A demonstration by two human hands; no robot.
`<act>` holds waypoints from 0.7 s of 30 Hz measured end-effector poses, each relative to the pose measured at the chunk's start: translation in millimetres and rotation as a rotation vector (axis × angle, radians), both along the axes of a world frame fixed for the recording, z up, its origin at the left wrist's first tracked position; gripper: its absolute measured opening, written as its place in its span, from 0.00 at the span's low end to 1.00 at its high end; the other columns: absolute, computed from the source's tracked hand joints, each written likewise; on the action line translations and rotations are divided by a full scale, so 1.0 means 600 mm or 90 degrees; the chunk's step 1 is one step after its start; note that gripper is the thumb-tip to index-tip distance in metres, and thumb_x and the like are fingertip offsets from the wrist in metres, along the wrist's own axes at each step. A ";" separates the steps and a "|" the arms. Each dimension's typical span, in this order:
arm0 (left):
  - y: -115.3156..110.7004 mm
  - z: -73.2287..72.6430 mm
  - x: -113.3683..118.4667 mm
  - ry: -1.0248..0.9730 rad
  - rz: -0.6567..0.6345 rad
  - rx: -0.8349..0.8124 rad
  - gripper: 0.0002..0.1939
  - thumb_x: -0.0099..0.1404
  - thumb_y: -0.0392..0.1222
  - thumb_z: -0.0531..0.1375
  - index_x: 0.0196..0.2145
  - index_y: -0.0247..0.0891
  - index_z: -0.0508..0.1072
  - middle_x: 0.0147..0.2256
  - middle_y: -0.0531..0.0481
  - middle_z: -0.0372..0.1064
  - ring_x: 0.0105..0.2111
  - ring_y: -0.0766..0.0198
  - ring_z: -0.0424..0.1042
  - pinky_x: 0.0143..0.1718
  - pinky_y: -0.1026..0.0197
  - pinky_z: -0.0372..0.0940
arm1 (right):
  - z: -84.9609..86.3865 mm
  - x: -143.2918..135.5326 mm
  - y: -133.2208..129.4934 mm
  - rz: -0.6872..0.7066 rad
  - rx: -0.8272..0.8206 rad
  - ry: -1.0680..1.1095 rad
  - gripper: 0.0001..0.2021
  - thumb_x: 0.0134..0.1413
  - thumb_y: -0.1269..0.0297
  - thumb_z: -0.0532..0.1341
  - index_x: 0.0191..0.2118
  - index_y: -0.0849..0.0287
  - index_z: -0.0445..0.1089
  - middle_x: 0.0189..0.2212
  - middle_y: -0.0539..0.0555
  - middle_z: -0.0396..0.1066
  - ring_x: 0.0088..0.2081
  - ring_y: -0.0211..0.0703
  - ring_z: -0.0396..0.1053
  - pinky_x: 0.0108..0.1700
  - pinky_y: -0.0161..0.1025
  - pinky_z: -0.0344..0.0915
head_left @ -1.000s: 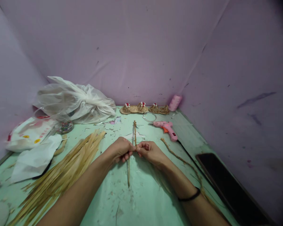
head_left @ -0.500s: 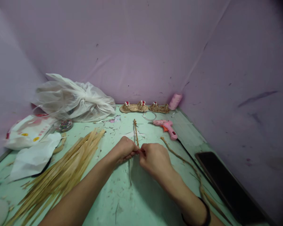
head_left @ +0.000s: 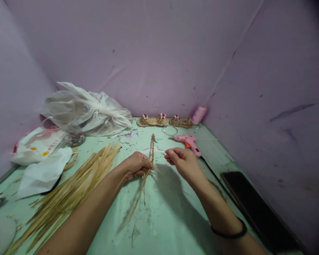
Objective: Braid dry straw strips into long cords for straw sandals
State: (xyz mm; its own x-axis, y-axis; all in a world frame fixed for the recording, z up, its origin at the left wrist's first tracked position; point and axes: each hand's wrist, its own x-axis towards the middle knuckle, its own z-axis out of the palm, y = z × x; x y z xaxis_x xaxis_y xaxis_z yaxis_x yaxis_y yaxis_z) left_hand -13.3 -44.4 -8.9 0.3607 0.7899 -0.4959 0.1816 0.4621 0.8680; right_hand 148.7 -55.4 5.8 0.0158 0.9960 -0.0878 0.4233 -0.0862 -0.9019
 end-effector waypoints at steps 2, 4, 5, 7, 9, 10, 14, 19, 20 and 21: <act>0.001 -0.003 -0.002 -0.007 -0.012 -0.001 0.06 0.41 0.38 0.57 0.16 0.32 0.64 0.10 0.60 0.49 0.08 0.78 0.43 0.09 0.69 0.33 | -0.012 -0.009 0.005 0.002 -0.132 0.163 0.07 0.46 0.66 0.54 0.27 0.62 0.66 0.25 0.54 0.69 0.25 0.37 0.65 0.28 0.34 0.60; 0.000 -0.005 -0.002 -0.015 -0.021 0.004 0.06 0.42 0.38 0.56 0.16 0.33 0.63 0.10 0.60 0.48 0.08 0.78 0.42 0.09 0.69 0.33 | -0.025 -0.025 0.001 0.060 -0.227 0.251 0.05 0.44 0.68 0.53 0.24 0.62 0.65 0.22 0.52 0.67 0.22 0.35 0.64 0.24 0.32 0.59; 0.000 -0.006 -0.002 -0.017 -0.024 0.007 0.06 0.42 0.38 0.56 0.15 0.34 0.62 0.10 0.60 0.48 0.08 0.78 0.42 0.10 0.69 0.33 | -0.031 -0.033 -0.002 0.087 -0.253 0.265 0.05 0.43 0.68 0.53 0.23 0.62 0.64 0.19 0.50 0.65 0.20 0.34 0.62 0.21 0.31 0.57; -0.001 -0.007 0.000 -0.010 -0.031 0.016 0.06 0.42 0.37 0.56 0.15 0.34 0.62 0.10 0.60 0.48 0.08 0.78 0.42 0.10 0.69 0.33 | -0.041 -0.044 -0.008 0.112 -0.261 0.246 0.05 0.42 0.68 0.54 0.21 0.62 0.63 0.13 0.46 0.58 0.15 0.30 0.55 0.16 0.29 0.49; -0.002 -0.005 0.002 0.014 -0.035 0.028 0.05 0.42 0.37 0.55 0.15 0.34 0.63 0.10 0.60 0.49 0.08 0.77 0.43 0.10 0.68 0.34 | -0.051 -0.046 -0.009 0.098 -0.224 0.202 0.06 0.40 0.68 0.54 0.19 0.62 0.62 0.09 0.42 0.51 0.12 0.27 0.46 0.15 0.29 0.41; -0.003 -0.002 0.003 0.034 -0.040 0.033 0.05 0.42 0.37 0.55 0.15 0.33 0.64 0.09 0.59 0.50 0.08 0.77 0.44 0.10 0.68 0.36 | -0.055 -0.045 -0.008 0.088 -0.199 0.182 0.06 0.40 0.68 0.55 0.18 0.62 0.61 0.09 0.42 0.49 0.12 0.26 0.43 0.15 0.29 0.39; -0.004 0.021 0.000 0.186 -0.088 0.102 0.08 0.43 0.36 0.54 0.11 0.33 0.63 0.09 0.56 0.53 0.11 0.75 0.49 0.14 0.68 0.44 | -0.066 -0.041 -0.004 0.068 -0.155 0.168 0.05 0.37 0.68 0.55 0.17 0.62 0.61 0.09 0.41 0.48 0.12 0.26 0.42 0.16 0.30 0.39; -0.024 0.053 0.009 0.476 -0.120 0.254 0.07 0.45 0.37 0.54 0.15 0.33 0.69 0.14 0.50 0.61 0.17 0.67 0.60 0.19 0.66 0.51 | -0.062 -0.043 -0.008 0.056 -0.169 0.210 0.04 0.35 0.68 0.56 0.17 0.62 0.62 0.09 0.42 0.53 0.12 0.26 0.44 0.17 0.31 0.42; -0.034 0.056 0.019 0.530 -0.120 0.284 0.07 0.46 0.38 0.54 0.18 0.33 0.70 0.16 0.48 0.63 0.20 0.65 0.62 0.21 0.65 0.52 | -0.061 -0.043 -0.009 0.051 -0.172 0.226 0.04 0.35 0.68 0.56 0.17 0.62 0.63 0.09 0.43 0.54 0.13 0.27 0.45 0.17 0.30 0.42; -0.045 0.057 0.031 0.579 -0.118 0.313 0.08 0.47 0.38 0.54 0.21 0.33 0.71 0.19 0.46 0.65 0.22 0.62 0.64 0.23 0.64 0.54 | -0.060 -0.044 -0.010 0.046 -0.177 0.246 0.04 0.34 0.68 0.56 0.18 0.63 0.64 0.09 0.43 0.55 0.13 0.27 0.47 0.18 0.30 0.43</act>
State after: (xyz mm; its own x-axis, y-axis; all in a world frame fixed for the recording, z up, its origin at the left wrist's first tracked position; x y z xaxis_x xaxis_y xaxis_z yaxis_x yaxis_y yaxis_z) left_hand 5.2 -71.3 25.3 0.1482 0.9483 -0.2805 0.8913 -0.0052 0.4533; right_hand 122.5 -61.5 -30.1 -0.1386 0.9311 -0.3374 0.0754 -0.3297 -0.9411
